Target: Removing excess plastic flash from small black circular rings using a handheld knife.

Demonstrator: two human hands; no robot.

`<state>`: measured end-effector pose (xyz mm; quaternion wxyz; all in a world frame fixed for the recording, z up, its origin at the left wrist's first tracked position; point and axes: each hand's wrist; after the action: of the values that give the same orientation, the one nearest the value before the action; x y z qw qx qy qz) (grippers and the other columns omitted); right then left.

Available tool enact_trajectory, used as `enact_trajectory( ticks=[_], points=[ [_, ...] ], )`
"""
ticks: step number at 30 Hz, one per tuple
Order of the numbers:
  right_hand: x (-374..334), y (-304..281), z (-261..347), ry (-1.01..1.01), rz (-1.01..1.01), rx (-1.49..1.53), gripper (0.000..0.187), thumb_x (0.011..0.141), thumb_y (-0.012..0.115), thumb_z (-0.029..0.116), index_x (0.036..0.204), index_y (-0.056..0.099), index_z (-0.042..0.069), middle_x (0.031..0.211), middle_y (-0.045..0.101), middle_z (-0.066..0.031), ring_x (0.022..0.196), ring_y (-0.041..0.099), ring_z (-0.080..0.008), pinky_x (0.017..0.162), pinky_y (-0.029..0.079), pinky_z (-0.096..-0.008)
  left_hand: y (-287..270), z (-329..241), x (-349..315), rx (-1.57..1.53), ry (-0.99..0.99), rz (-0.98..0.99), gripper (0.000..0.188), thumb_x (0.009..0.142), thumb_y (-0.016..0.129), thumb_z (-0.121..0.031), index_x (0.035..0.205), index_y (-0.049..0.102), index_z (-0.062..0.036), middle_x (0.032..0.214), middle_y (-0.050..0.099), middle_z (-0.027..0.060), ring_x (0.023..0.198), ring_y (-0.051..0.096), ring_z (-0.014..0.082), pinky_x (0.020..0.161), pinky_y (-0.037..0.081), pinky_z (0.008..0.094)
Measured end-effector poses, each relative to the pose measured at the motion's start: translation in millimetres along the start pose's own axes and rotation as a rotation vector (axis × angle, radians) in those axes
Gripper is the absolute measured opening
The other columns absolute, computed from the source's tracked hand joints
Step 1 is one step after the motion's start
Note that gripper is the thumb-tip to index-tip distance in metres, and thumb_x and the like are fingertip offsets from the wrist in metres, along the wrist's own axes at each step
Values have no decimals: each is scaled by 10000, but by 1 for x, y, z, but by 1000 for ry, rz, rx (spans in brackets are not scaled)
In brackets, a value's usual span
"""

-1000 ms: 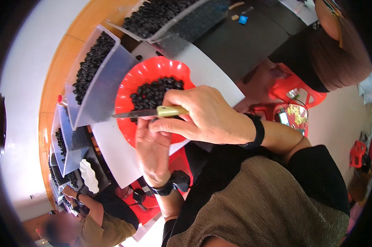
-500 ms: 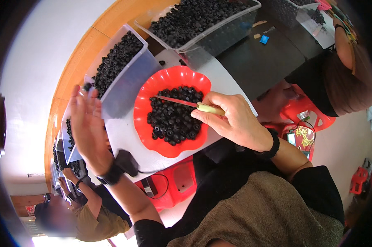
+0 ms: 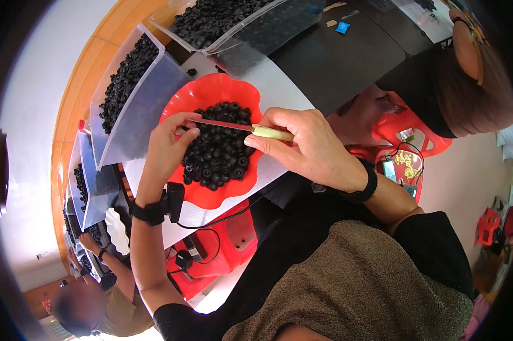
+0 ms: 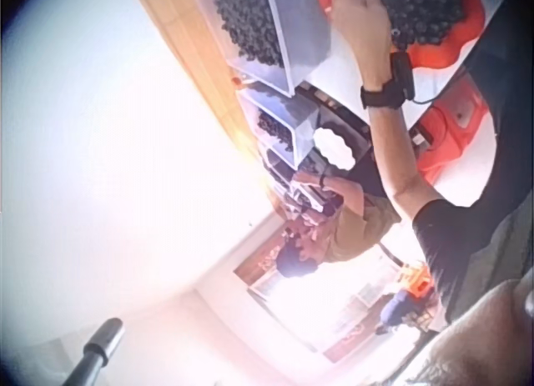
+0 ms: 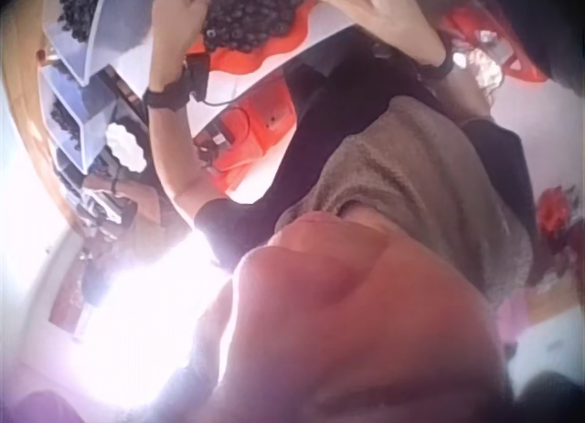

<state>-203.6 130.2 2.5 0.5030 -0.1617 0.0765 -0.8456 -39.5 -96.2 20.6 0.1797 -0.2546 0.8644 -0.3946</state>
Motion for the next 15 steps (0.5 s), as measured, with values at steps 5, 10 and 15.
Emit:
enact_trajectory(
  ticks=[5,10,15],
  points=[
    [-3,-5,-6,7,3,-6,267,919,745,241,876,657,-8,606,555,-67,511,499,-113,490,387,-289,9,-4,6,205,62,19,214,839,685,-11,1053,691,-14,886,668,132,820,669,289,766,516,391],
    [-4,-8,-9,29,21,-16,286,926,734,265,868,654,-4,597,551,-71,501,494,-126,488,380,-300,13,-6,11,206,96,12,171,844,668,7,1014,686,0,922,676,160,893,683,337,793,514,417],
    [-5,-6,-11,26,27,5,302,929,733,279,864,652,-5,592,536,-69,496,474,-129,487,371,-310,14,1,13,251,154,36,178,859,643,3,1031,687,7,994,681,195,913,683,352,804,517,422]
  ],
)
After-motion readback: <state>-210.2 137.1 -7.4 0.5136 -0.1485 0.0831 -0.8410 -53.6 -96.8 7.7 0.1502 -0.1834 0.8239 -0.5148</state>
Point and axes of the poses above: each hand's wrist, its own x-axis towards the middle knuckle, its own y-axis out of the palm, z = x × y
